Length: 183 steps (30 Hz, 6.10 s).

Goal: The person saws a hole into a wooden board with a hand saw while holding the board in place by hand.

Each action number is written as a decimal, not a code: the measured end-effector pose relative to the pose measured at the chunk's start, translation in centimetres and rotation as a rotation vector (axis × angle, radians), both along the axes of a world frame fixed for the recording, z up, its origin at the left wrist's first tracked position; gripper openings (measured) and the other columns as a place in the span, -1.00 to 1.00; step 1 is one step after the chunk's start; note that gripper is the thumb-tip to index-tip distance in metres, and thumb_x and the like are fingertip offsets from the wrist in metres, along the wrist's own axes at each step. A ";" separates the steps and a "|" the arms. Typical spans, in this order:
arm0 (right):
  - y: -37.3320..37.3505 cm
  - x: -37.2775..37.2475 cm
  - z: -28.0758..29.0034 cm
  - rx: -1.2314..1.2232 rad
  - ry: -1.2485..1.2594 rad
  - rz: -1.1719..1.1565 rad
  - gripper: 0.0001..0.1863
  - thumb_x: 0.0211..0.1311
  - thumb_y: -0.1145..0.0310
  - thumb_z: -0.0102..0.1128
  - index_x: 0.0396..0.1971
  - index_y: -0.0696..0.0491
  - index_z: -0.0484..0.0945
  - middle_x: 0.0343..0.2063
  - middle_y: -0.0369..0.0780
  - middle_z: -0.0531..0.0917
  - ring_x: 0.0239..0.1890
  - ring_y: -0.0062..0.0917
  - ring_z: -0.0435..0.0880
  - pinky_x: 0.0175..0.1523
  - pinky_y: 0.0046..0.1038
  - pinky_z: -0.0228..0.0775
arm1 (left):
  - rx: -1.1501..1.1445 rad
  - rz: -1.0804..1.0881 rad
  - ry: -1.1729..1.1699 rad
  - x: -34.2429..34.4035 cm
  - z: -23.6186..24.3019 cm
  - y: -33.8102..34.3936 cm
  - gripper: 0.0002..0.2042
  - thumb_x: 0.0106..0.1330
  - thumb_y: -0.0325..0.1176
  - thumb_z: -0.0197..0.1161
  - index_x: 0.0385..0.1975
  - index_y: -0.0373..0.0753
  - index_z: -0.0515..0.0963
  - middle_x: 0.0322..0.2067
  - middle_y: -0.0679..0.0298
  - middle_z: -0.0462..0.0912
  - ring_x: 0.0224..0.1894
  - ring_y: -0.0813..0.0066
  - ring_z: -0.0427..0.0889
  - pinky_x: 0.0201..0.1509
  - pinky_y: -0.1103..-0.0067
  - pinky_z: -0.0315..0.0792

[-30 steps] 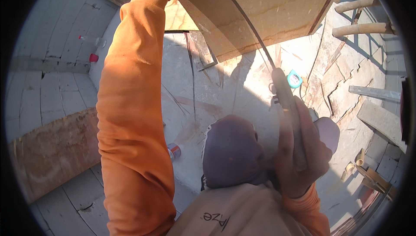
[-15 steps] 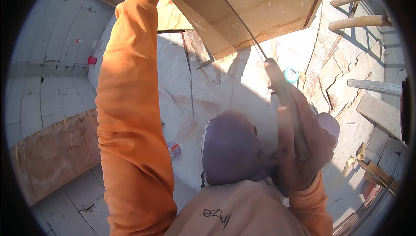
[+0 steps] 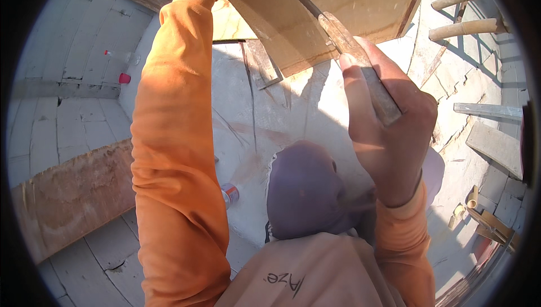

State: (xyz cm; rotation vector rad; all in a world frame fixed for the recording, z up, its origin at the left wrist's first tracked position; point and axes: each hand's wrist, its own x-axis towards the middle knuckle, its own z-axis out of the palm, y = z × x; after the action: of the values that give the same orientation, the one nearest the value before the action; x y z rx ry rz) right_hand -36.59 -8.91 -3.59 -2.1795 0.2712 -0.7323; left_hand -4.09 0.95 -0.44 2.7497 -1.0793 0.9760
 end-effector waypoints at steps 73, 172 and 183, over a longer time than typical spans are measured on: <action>-0.1 -2.8 -7.0 0.108 -0.444 -0.118 -0.61 0.25 0.59 0.37 0.07 0.35 0.62 -0.44 -0.04 0.77 -0.48 -0.49 0.78 -0.37 -0.54 0.55 | -0.172 -0.235 0.246 0.0 1.0 -1.1 -0.43 0.04 -0.47 0.37 0.12 -0.07 0.39 -0.37 -0.01 0.69 -0.19 -0.18 0.68 -0.16 0.07 0.51; 0.6 -1.1 -6.4 0.207 -0.405 -0.130 -0.68 0.33 0.55 0.25 0.02 0.40 0.63 -0.31 0.07 0.79 -0.42 -0.61 0.74 -0.28 -0.56 0.56 | 0.082 -0.020 0.001 9.2 -2.5 -1.1 -0.54 0.47 -0.29 -0.05 0.35 -0.16 0.38 0.28 0.14 0.55 0.35 0.18 0.49 0.34 0.13 0.32; 0.1 8.3 -1.0 0.280 -0.430 -0.085 -0.65 0.34 0.44 0.30 0.01 0.38 0.63 -0.25 0.12 0.78 -0.25 -0.33 0.83 -0.12 -0.45 0.59 | 0.098 -0.066 -0.055 10.7 -2.9 0.3 -0.55 0.52 -0.26 -0.16 0.35 -0.12 0.38 0.29 0.18 0.55 0.34 0.24 0.49 0.34 0.13 0.31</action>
State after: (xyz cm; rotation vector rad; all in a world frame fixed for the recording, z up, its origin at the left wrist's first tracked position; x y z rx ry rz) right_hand -28.26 -8.80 -4.57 -1.7074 0.2267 -1.1167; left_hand 6.65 1.27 -3.34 2.7577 -1.2501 1.0220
